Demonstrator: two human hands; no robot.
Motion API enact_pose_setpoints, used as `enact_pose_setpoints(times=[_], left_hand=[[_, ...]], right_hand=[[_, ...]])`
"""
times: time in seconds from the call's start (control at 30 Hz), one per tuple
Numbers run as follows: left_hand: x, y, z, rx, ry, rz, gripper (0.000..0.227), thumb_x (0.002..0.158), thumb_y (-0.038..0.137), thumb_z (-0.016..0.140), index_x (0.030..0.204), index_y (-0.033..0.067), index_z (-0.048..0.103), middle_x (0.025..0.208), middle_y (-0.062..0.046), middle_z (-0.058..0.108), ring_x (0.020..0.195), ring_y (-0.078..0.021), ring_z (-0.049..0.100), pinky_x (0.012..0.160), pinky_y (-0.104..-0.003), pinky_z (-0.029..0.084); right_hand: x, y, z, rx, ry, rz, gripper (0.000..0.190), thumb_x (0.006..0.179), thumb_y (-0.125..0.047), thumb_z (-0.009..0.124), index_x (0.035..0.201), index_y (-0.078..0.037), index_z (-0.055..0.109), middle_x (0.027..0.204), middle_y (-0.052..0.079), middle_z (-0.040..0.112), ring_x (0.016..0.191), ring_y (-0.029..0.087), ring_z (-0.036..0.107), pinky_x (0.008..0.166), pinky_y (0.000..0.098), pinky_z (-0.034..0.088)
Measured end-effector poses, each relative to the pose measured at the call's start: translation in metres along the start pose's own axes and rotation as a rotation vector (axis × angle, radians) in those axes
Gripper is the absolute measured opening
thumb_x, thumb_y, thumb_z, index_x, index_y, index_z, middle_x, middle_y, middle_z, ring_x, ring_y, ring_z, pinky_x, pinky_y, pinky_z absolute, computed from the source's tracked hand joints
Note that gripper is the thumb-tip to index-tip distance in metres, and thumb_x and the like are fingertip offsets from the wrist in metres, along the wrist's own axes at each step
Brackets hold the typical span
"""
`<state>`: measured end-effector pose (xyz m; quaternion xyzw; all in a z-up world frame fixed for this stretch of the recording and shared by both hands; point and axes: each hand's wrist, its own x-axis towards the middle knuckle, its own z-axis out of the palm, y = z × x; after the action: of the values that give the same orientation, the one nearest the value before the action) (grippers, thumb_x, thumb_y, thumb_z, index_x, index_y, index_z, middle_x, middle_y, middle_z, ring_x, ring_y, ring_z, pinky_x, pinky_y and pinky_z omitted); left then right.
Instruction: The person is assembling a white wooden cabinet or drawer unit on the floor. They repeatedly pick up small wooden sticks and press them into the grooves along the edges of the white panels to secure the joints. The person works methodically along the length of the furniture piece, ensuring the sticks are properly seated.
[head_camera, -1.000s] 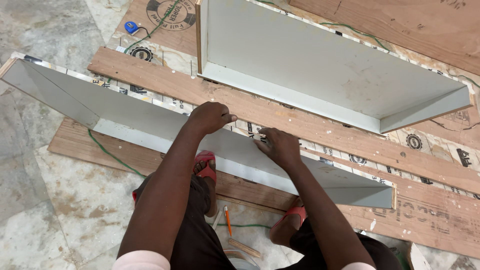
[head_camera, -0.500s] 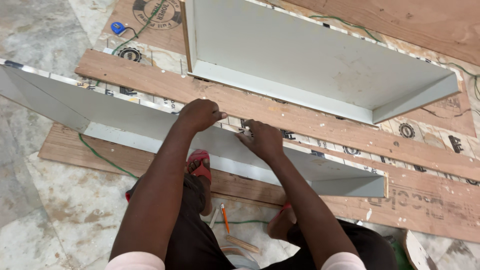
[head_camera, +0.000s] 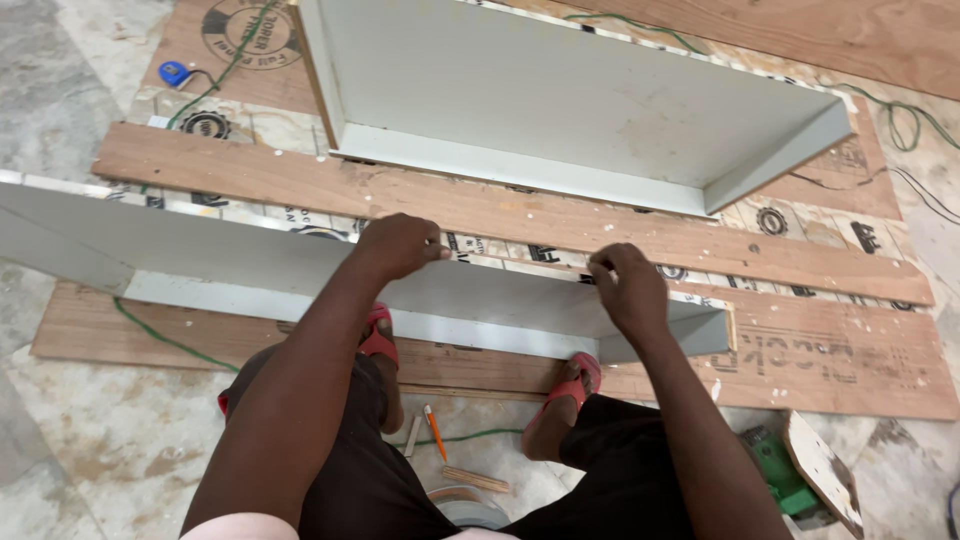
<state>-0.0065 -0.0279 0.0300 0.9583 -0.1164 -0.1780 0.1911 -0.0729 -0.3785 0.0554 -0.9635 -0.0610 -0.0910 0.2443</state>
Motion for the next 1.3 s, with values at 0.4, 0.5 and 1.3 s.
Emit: enact_pose_setpoints(times=[0.4,0.5,1.3], left_hand=[[0.037,0.05,0.029,-0.228,-0.207,0.213,0.03,0.09,0.042,0.071,0.102,0.0151,0.076,0.094,-0.005,0.077,0.09,-0.021,0.071,0.081,-0.041,0.054],[0.049,0.071,0.038,-0.271,-0.263,0.227,0.031,0.092,0.042,0.07,0.103,0.0137,0.076,0.094,-0.006,0.076,0.089,-0.0214,0.07,0.081,-0.041,0.054],[0.095,0.188,0.083,-0.263,-0.531,0.41,0.052,0.097,0.054,0.047,0.143,0.0333,0.059,0.138,-0.003,0.069,0.127,-0.0269,0.065,0.107,-0.045,0.049]], right_hand=[[-0.089,0.155,-0.075,0.048,0.336,0.425,0.022,0.109,-0.02,0.062,0.105,-0.004,0.076,0.096,0.013,0.075,0.087,0.024,0.07,0.077,0.0376,0.053],[-0.092,0.177,-0.071,0.148,0.343,0.474,0.021,0.106,-0.019,0.063,0.111,-0.003,0.076,0.097,0.014,0.076,0.087,0.021,0.071,0.078,0.0358,0.054],[-0.078,0.161,-0.048,0.677,0.388,0.765,0.024,0.099,-0.015,0.062,0.109,0.003,0.074,0.095,0.013,0.077,0.081,0.016,0.072,0.071,0.0298,0.059]])
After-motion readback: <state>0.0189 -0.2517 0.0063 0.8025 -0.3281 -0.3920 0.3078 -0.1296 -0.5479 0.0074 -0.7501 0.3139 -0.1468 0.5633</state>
